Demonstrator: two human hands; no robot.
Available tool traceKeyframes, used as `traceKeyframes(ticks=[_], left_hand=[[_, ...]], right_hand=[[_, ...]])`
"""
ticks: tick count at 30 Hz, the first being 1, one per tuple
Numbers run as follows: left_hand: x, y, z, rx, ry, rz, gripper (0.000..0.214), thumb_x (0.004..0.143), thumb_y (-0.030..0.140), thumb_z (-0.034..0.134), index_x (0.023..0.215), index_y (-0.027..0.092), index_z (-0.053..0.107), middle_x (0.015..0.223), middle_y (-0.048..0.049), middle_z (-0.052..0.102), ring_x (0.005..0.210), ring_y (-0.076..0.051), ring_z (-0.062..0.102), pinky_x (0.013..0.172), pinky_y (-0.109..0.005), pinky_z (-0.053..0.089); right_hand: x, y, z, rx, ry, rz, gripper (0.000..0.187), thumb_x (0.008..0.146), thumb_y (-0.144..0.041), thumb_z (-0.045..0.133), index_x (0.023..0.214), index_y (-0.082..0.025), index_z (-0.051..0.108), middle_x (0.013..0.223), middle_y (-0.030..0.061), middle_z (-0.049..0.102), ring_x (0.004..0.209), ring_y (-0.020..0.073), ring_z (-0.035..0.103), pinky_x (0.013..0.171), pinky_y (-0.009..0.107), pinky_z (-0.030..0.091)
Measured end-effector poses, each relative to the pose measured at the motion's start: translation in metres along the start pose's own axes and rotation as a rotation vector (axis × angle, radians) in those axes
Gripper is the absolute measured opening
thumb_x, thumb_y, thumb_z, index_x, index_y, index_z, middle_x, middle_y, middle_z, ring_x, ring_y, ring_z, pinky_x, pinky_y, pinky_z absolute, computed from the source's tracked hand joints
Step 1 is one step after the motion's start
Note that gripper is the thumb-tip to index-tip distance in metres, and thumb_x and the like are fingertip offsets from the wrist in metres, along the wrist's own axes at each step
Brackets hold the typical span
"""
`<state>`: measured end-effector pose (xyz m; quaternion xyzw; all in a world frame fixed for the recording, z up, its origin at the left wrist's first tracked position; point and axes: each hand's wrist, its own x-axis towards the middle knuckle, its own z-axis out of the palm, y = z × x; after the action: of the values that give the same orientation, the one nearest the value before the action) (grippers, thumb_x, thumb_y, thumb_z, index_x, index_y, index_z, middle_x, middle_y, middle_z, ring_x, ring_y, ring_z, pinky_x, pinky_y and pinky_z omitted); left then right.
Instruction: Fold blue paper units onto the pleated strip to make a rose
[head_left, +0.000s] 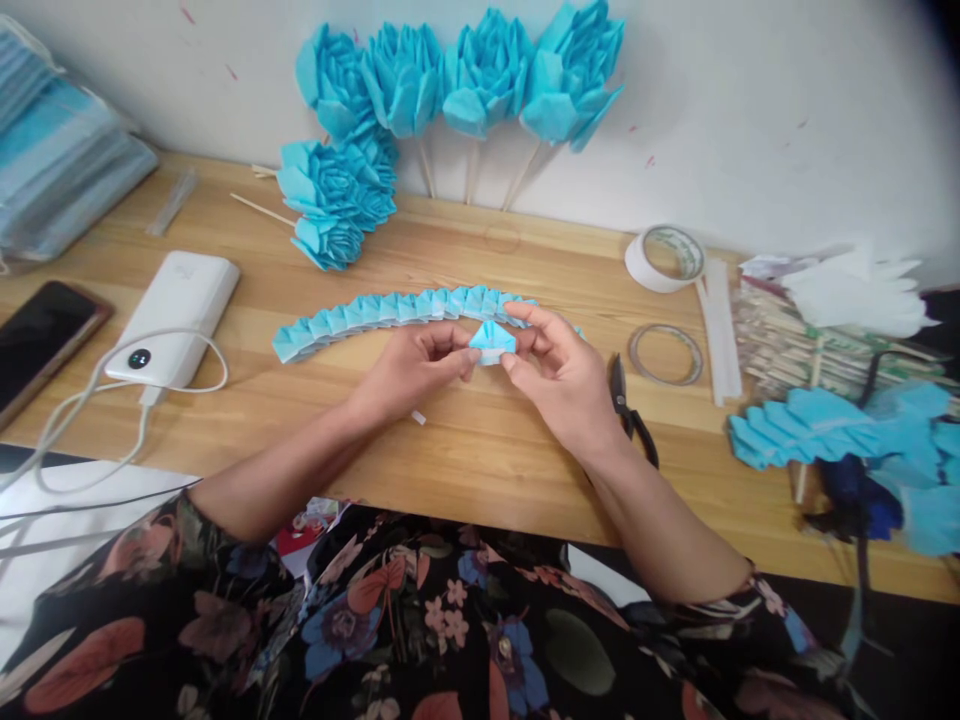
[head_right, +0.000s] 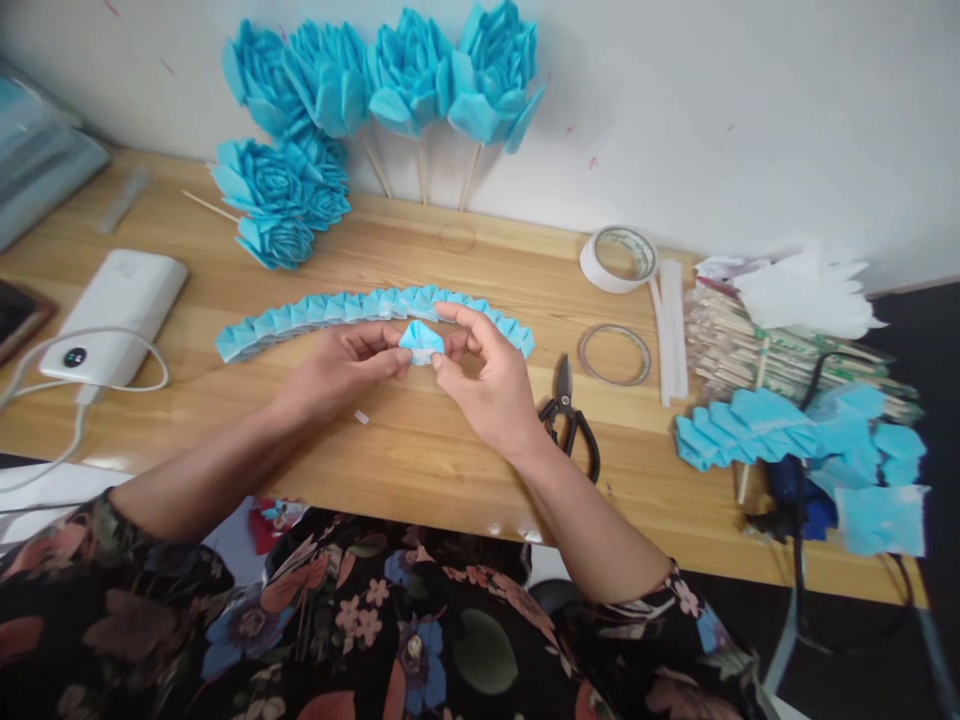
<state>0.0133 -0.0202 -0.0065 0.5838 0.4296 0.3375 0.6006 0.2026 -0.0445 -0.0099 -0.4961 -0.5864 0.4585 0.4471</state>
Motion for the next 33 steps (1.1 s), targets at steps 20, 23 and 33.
traceKeyframes(ticks=[20,23,33], left_hand=[[0.001,0.002,-0.002,-0.027,0.115,-0.044,0.021,0.078,0.033,0.068,0.067,0.016,0.062,0.064,0.0019,0.059,0.057,-0.008,0.044,0.058,-0.024,0.033],[0.001,0.001,-0.001,-0.028,0.135,-0.038,0.021,0.077,0.032,0.068,0.066,0.016,0.062,0.064,0.0018,0.059,0.057,-0.008,0.044,0.057,-0.024,0.033],[0.000,0.002,0.000,-0.040,0.082,0.002,0.020,0.078,0.034,0.070,0.068,0.016,0.066,0.064,0.0024,0.061,0.059,-0.008,0.046,0.061,-0.024,0.037]], right_hand=[[-0.001,0.001,-0.003,-0.055,0.124,-0.190,0.030,0.090,-0.024,0.058,0.120,-0.028,0.062,0.112,0.0035,0.072,0.106,0.0197,0.067,0.096,0.042,0.052],[-0.004,-0.005,-0.002,-0.369,0.236,-0.362,0.013,0.089,-0.022,0.061,0.101,-0.025,0.067,0.092,0.0013,0.073,0.089,0.0188,0.067,0.087,0.039,0.051],[-0.002,-0.001,0.003,-0.840,0.228,-0.587,0.014,0.093,-0.022,0.060,0.087,-0.025,0.072,0.076,-0.0010,0.074,0.075,0.0181,0.064,0.080,0.037,0.041]])
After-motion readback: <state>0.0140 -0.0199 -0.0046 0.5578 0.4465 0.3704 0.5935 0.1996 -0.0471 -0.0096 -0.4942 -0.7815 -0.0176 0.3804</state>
